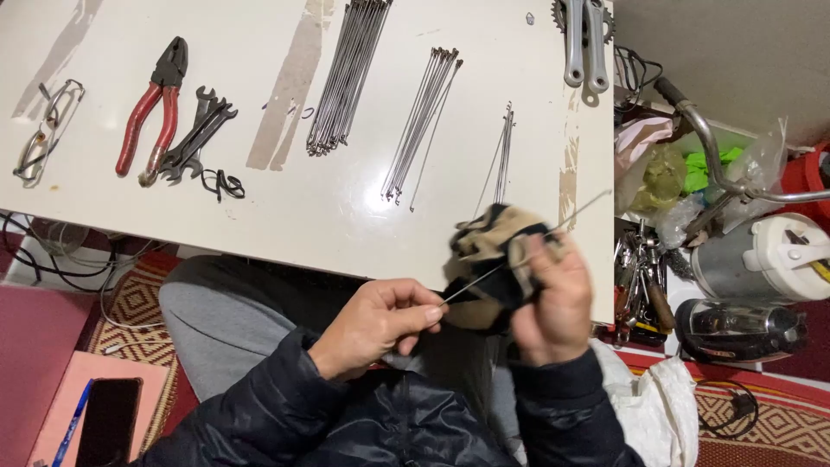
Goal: The person sits on the floor and wipes thin metal rods with a cloth. They pick up each rod from a white table, rub it with the cloth, and place it back down.
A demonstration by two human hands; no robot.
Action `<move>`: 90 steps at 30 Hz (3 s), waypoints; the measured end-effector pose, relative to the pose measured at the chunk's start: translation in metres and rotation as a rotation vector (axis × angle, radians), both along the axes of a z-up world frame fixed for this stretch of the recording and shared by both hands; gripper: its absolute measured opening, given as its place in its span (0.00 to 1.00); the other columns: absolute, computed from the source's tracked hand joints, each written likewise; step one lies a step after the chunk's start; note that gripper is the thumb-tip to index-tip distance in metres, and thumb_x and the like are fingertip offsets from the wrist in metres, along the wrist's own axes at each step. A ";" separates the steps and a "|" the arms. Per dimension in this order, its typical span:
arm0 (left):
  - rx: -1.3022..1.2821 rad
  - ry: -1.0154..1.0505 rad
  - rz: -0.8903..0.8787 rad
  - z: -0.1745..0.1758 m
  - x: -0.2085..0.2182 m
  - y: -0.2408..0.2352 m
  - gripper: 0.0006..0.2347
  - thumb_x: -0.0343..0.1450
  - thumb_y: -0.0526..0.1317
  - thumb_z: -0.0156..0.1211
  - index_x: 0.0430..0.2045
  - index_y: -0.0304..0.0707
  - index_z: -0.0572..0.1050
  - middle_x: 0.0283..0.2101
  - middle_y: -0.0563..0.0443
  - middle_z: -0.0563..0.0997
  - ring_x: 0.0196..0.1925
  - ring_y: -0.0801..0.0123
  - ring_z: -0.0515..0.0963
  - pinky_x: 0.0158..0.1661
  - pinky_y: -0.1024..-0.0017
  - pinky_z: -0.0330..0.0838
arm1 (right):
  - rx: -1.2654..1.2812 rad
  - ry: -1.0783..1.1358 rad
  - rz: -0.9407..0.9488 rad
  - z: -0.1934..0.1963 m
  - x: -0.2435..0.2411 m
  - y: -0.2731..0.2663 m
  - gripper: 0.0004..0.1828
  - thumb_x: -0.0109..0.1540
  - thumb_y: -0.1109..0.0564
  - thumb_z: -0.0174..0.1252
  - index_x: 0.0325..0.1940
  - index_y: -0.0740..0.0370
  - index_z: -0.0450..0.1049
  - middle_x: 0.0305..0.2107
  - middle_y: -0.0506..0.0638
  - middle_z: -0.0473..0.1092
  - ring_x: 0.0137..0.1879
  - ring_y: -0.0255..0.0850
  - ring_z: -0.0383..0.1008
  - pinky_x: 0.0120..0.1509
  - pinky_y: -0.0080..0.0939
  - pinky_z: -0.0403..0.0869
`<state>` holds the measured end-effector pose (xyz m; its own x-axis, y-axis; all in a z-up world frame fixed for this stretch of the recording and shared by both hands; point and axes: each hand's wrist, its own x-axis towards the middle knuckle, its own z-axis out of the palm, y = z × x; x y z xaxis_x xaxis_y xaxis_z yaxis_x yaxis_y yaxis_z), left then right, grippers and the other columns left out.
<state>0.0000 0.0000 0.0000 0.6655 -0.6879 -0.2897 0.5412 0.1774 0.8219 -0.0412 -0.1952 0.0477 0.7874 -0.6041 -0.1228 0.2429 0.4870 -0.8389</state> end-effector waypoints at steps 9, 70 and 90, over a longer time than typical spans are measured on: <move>-0.059 -0.040 0.007 -0.002 0.002 -0.007 0.07 0.68 0.30 0.66 0.34 0.21 0.79 0.26 0.34 0.84 0.12 0.71 0.77 0.12 0.81 0.62 | -0.048 0.047 0.034 -0.033 -0.005 -0.013 0.12 0.63 0.66 0.56 0.51 0.69 0.70 0.35 0.58 0.77 0.37 0.43 0.81 0.46 0.43 0.82; -0.216 0.220 0.187 -0.014 0.043 0.038 0.11 0.70 0.32 0.61 0.44 0.23 0.78 0.33 0.31 0.84 0.23 0.60 0.84 0.20 0.75 0.80 | -0.236 0.013 0.031 0.011 -0.019 -0.047 0.05 0.65 0.63 0.59 0.40 0.60 0.69 0.24 0.51 0.75 0.27 0.33 0.76 0.38 0.31 0.79; -0.061 -0.269 0.322 0.069 0.059 -0.016 0.10 0.77 0.41 0.46 0.37 0.32 0.71 0.34 0.34 0.84 0.25 0.60 0.84 0.23 0.76 0.74 | -0.541 0.292 -0.116 0.019 -0.043 -0.052 0.14 0.62 0.64 0.62 0.50 0.56 0.72 0.38 0.54 0.77 0.37 0.37 0.79 0.40 0.31 0.78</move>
<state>0.0589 -0.0155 0.0686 0.8957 -0.4427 -0.0411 0.2173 0.3552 0.9092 -0.0846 -0.2468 0.0667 0.6932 -0.7204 0.0245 -0.0074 -0.0411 -0.9991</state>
